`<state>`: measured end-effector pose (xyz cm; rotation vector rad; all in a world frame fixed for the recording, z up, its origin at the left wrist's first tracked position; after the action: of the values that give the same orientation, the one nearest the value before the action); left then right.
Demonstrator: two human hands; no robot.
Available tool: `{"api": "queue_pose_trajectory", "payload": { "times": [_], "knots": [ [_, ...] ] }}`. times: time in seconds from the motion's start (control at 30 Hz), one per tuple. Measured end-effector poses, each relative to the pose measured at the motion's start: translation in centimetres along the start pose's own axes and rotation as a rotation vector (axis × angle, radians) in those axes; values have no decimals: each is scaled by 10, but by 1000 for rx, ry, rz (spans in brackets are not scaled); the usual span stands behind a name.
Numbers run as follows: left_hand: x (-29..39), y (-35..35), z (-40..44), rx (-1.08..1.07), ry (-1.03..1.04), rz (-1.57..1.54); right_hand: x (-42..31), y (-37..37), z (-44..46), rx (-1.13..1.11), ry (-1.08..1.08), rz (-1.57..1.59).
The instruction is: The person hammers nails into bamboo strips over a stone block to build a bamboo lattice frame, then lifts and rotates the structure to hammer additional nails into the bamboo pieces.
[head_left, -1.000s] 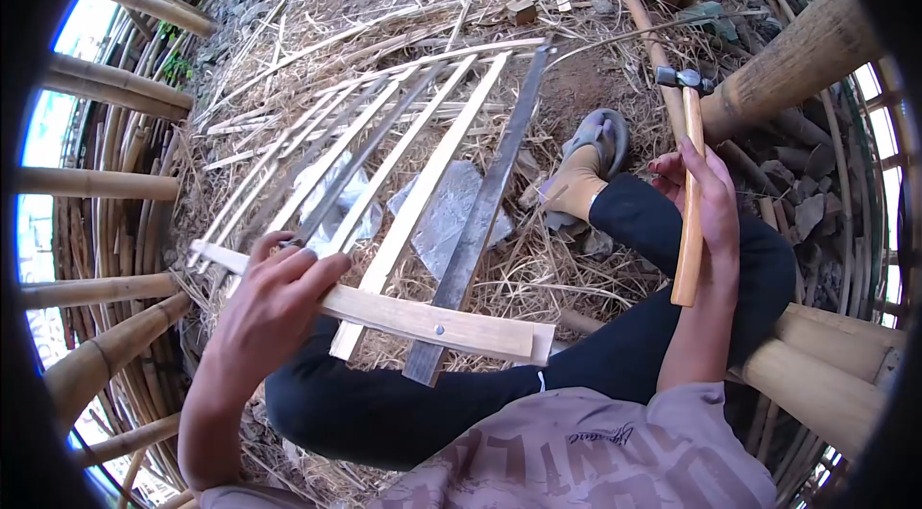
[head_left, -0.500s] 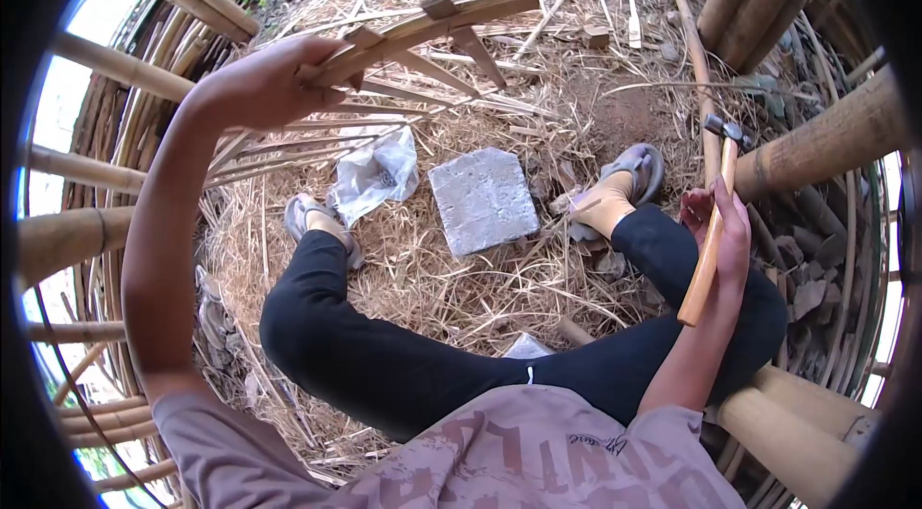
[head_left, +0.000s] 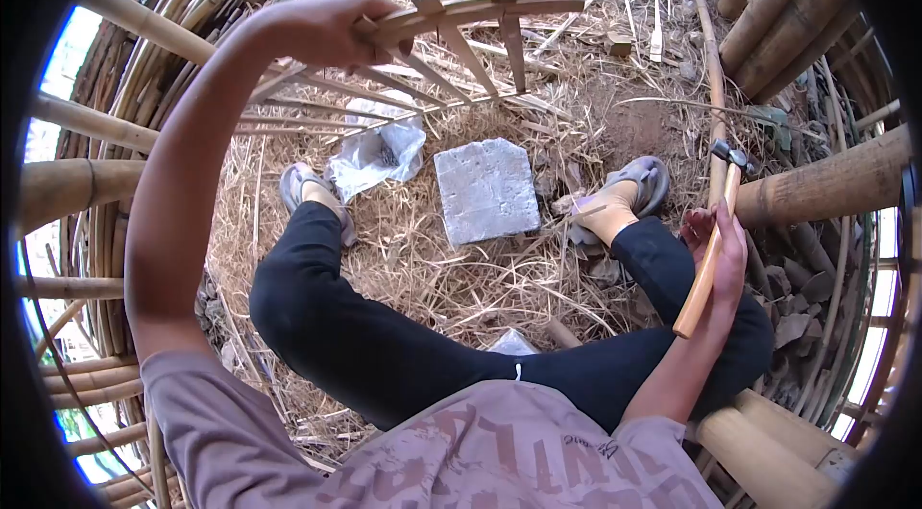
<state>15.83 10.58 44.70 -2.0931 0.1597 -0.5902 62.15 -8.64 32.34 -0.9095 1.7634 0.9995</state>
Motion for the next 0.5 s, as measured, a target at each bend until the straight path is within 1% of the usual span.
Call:
{"api": "queue_pose_trajectory", "payload": {
  "times": [0.03, 0.1, 0.13, 0.17, 0.23, 0.33, 0.43, 0.47, 0.5],
  "knots": [
    [0, -5, 1, 19, 39, 62, 0, 1, 0, 0, 5, -3],
    [-5, -21, -5, 204, 12, 92, 2, 3, 3, -5, 12, -2],
    [-7, -26, -1, 199, 42, 13, 3, 1, 4, -6, 15, -3],
    [-13, -33, 0, 198, -33, 54, 4, 0, 5, -7, 16, -3],
    [-22, -49, 1, 253, -59, 129, 5, -1, 7, -25, 28, -10],
    [-27, -76, -9, 574, 25, 521, 5, 1, 7, -31, 30, -8],
    [-40, -82, -12, 610, 136, 255, 7, -2, 9, -33, 25, 6],
    [-45, -84, -14, 629, 98, 367, 8, -3, 10, -35, 24, 11],
    [-46, -85, -18, 627, 48, 344, 8, -3, 10, -34, 24, 10]
  ]
}}
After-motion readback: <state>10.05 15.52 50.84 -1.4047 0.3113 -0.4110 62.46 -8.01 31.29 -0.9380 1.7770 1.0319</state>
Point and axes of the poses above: each hand's wrist, its own z-axis towards the middle knuckle, its own y-axis out of the palm, x = y × z, the point moved 9 cm from there along z, towards the middle knuckle, and after that the axes turned 3 degrees about z, right-handed, at the moved point
